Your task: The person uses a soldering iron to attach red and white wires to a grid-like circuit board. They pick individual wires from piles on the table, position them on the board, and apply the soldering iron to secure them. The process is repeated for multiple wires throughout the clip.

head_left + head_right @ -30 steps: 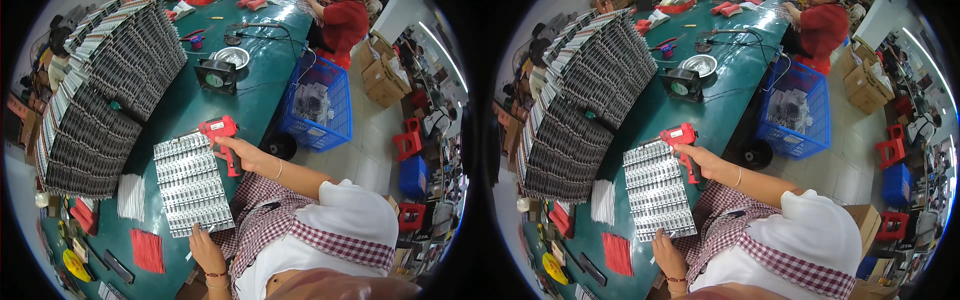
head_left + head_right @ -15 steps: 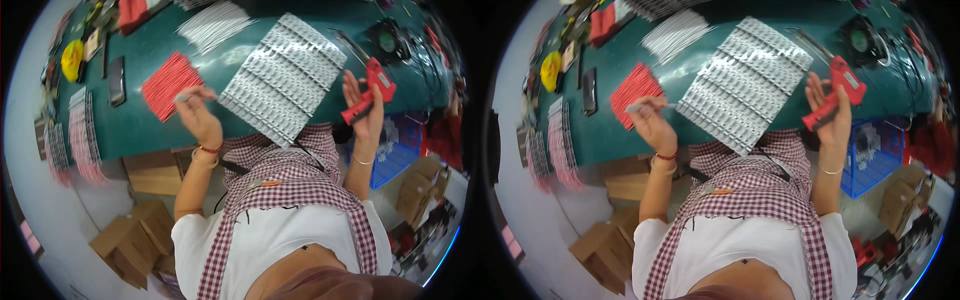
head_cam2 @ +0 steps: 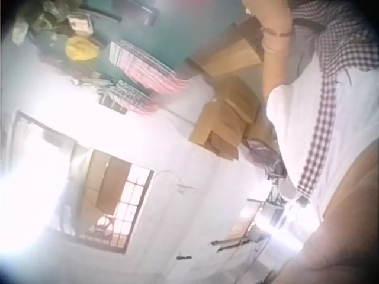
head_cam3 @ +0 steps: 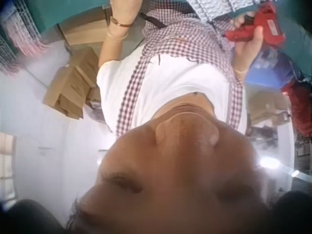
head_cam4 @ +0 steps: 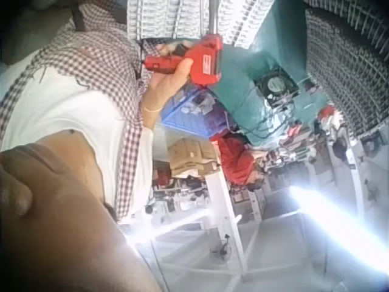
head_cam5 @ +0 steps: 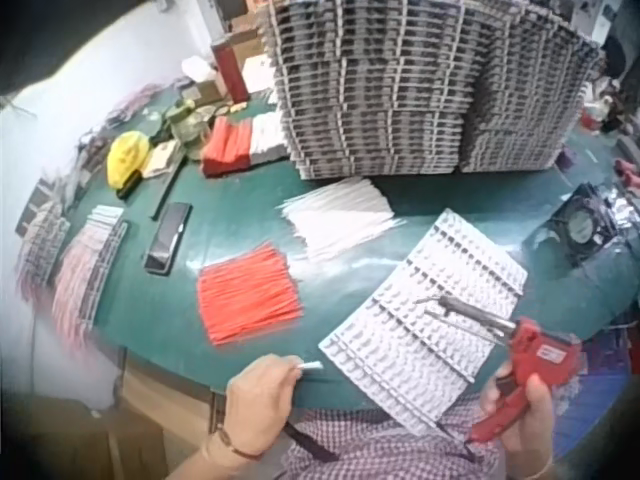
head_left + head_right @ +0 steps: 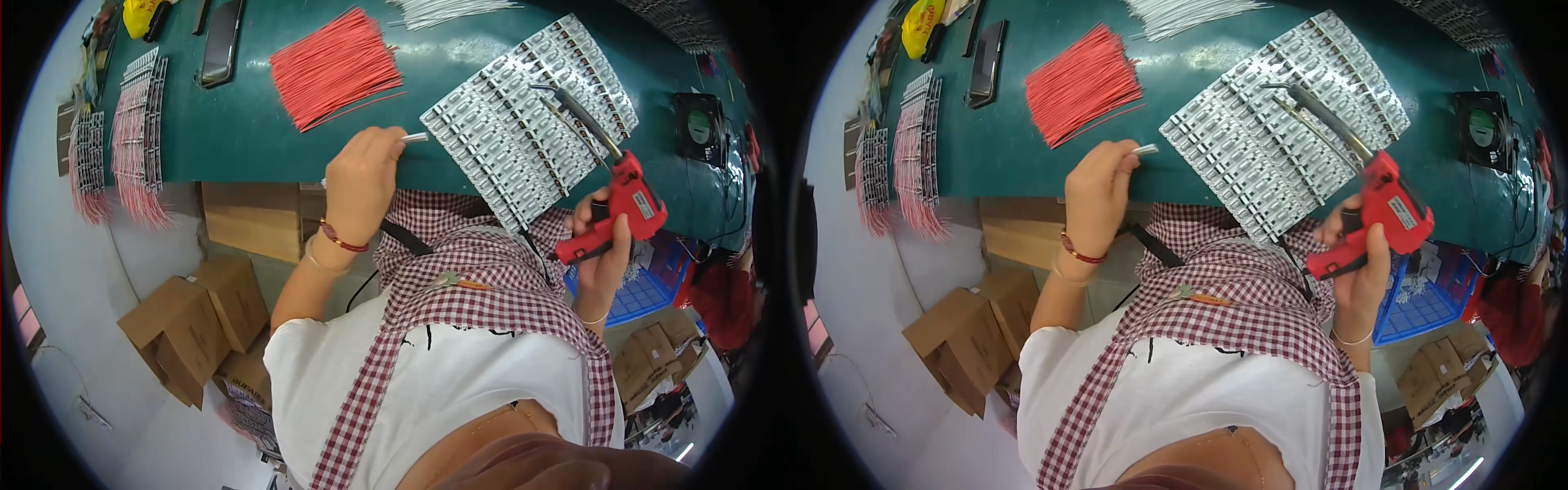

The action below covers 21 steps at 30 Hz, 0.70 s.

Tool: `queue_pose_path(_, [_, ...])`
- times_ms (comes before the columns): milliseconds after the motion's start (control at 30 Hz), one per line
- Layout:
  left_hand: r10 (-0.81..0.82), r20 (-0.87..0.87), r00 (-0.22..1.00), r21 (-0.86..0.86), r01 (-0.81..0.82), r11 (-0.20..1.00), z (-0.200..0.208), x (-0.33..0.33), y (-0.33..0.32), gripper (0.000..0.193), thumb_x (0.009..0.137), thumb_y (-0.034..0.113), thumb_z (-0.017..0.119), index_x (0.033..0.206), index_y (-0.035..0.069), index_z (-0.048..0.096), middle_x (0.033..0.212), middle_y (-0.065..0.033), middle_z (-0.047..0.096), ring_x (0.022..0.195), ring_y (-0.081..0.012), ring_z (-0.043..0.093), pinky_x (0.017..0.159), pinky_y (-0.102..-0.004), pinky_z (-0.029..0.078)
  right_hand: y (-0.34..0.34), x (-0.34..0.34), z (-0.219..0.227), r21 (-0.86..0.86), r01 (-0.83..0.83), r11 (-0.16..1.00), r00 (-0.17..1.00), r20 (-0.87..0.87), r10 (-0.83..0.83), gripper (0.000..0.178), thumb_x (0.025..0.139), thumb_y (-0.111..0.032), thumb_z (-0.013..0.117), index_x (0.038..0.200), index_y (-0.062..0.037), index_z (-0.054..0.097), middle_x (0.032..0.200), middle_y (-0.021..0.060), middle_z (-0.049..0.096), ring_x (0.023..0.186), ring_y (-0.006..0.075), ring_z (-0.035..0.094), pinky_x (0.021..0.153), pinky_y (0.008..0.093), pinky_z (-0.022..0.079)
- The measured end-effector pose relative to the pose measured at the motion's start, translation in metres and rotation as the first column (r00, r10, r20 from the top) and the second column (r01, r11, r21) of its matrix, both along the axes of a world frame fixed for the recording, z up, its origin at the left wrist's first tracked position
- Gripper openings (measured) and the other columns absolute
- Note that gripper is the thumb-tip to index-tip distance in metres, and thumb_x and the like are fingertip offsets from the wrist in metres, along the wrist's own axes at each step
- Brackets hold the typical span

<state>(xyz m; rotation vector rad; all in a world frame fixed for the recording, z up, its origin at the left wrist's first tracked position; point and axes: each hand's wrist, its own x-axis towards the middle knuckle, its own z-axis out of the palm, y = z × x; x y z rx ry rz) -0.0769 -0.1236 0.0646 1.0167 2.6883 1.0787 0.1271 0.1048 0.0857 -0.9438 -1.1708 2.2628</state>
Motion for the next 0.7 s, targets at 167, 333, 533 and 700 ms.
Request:
queue_pose_path(167, [-0.072,-0.342,0.937,-0.013,0.072,0.997,-0.021,-0.004,-0.004,0.026,0.075,-0.004,0.068,0.101,0.002,0.069,0.081,-0.0083,0.058,0.072,-0.0232,0.058,0.059,-0.0334,0.047,-0.002,0.009,-0.004,0.051,-0.171,0.984,0.985,0.001,0.171,0.048,0.096,-0.041,0.056,0.115,0.002,0.051,0.068,0.0073,0.055,0.056,0.0145,0.053,0.054,0.0295,0.047])
queue_pose_path(333, [-0.173,-0.407,0.897,-0.036,0.173,0.984,-0.034,-0.012,-0.003,0.035,0.069,-0.006,0.069,0.104,0.002,0.07,0.079,-0.0064,0.057,0.068,-0.0208,0.055,0.056,-0.0316,0.046,-0.021,0.006,0.0,0.236,-0.358,0.904,0.917,0.274,0.291,0.042,0.092,-0.031,0.066,0.112,0.0041,0.055,0.068,0.0075,0.059,0.053,0.0121,0.053,0.05,0.0265,0.044])
queue_pose_path(533, [-0.168,-0.402,0.9,-0.04,0.167,0.985,-0.039,-0.012,-0.003,0.036,0.069,-0.005,0.068,0.104,0.002,0.07,0.079,-0.0061,0.056,0.067,-0.0204,0.054,0.057,-0.0308,0.045,-0.037,-0.015,0.0,0.245,-0.523,0.817,0.78,0.524,0.342,0.04,0.092,-0.022,0.063,0.122,0.0038,0.055,0.072,0.0062,0.06,0.054,0.0104,0.051,0.051,0.0244,0.041])
queue_pose_path(700, [-0.171,-0.379,0.909,-0.029,0.173,0.985,-0.037,-0.012,-0.003,0.036,0.069,-0.005,0.068,0.104,0.002,0.07,0.079,-0.0062,0.056,0.067,-0.0203,0.053,0.056,-0.0307,0.045,-0.034,-0.01,-0.01,0.37,-0.594,0.714,0.771,0.515,0.375,0.03,0.091,-0.015,0.065,0.114,0.002,0.06,0.076,0.0051,0.062,0.064,0.0109,0.056,0.058,0.0261,0.045])
